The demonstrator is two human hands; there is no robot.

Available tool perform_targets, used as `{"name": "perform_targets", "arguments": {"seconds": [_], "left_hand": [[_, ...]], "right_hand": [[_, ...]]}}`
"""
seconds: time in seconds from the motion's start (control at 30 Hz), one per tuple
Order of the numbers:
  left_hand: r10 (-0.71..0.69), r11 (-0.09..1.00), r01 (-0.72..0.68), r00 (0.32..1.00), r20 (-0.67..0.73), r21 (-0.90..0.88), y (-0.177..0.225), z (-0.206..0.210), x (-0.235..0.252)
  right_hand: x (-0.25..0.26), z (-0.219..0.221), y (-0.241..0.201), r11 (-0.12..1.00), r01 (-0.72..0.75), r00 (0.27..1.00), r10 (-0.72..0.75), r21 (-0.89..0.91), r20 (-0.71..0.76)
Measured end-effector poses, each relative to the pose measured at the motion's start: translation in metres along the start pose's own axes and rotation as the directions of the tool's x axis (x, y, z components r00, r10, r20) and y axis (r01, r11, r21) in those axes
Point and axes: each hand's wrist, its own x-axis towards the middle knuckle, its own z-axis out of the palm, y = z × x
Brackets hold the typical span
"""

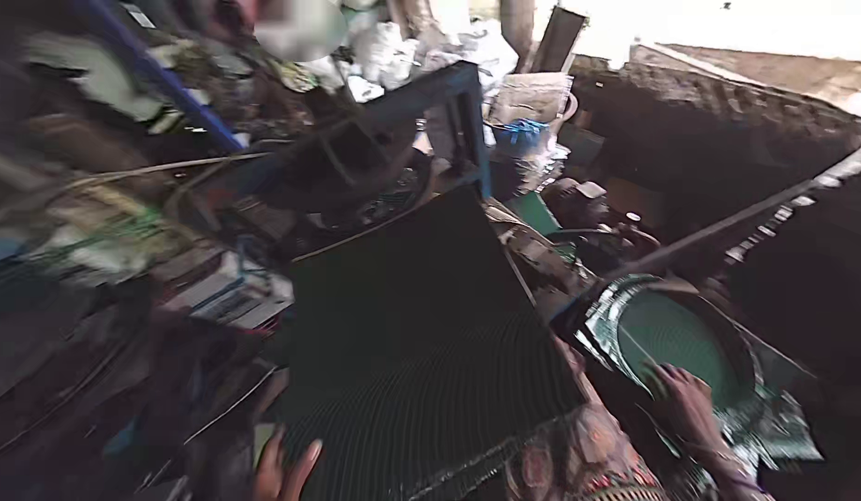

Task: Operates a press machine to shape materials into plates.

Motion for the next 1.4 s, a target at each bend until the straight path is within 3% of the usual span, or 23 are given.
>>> {"name": "perform_targets", "arguments": {"seconds": [0.1,0.23,0.33,0.47,0.7,0.83,0.9,1.0,1.07,1.17,1.23,1.3,1.37,1.4], "left_hand": [[0.018,1.000,-0.017,0.999,-0.045,0.012,0.020,0.029,0.080],[0.059,0.998,-0.059,0.997,-0.050,0.001,0.025,0.068,0.235],[-0.006,0.983,0.026,0.994,-0.108,0.180,0.029,0.093,0.329],[0.006,0.915,0.031,0.996,-0.091,0.403,0.036,0.104,0.380],[0.019,0.961,0.005,0.996,-0.085,0.275,0.034,0.087,0.347],[0.021,0.961,0.000,0.997,-0.072,0.276,0.037,0.085,0.344],[-0.021,0.987,0.036,0.995,-0.093,0.159,0.042,0.086,0.332],[-0.074,0.993,0.063,0.991,-0.110,-0.101,0.035,0.083,0.281],[-0.072,0.987,0.054,0.991,-0.111,-0.154,0.008,0.086,0.231],[0.083,0.983,-0.090,0.995,0.052,0.157,-0.083,0.104,0.155],[0.159,0.822,-0.270,0.954,0.254,0.502,-0.137,0.119,0.117],[0.216,0.639,-0.382,0.922,0.321,0.668,-0.171,0.131,0.094],[0.381,0.566,-0.438,0.890,0.250,0.698,-0.169,0.140,0.082],[0.353,0.519,-0.421,0.898,0.262,0.743,-0.132,0.139,0.073]], "right_hand": [[0.020,-0.023,-0.003,0.999,0.035,0.980,-0.035,-0.002,-0.196],[0.040,-0.057,-0.043,0.996,0.081,0.961,-0.072,0.023,-0.267],[0.050,-0.074,-0.080,0.989,0.143,0.940,-0.121,0.046,-0.320],[0.067,-0.082,-0.116,0.981,0.174,0.908,-0.125,0.088,-0.400],[0.144,-0.081,-0.160,0.933,0.327,0.787,-0.181,0.149,-0.590],[0.188,-0.091,-0.197,0.928,0.307,0.844,-0.164,0.210,-0.511],[0.212,-0.091,-0.216,0.941,0.253,0.890,-0.136,0.225,-0.435],[0.255,-0.064,-0.229,0.973,0.198,0.904,-0.135,0.118,-0.405],[0.275,-0.052,-0.240,0.982,0.188,0.929,-0.168,0.029,-0.329],[0.278,-0.053,-0.249,0.989,0.145,0.952,-0.147,-0.024,-0.269],[0.279,-0.054,-0.250,0.991,0.123,0.960,-0.131,-0.047,-0.249],[0.279,-0.051,-0.249,0.993,0.105,0.965,-0.115,-0.055,-0.234],[0.277,-0.053,-0.251,0.995,0.090,0.968,-0.097,-0.040,-0.231],[0.276,-0.054,-0.253,0.996,0.089,0.968,-0.093,-0.029,-0.234]]}}
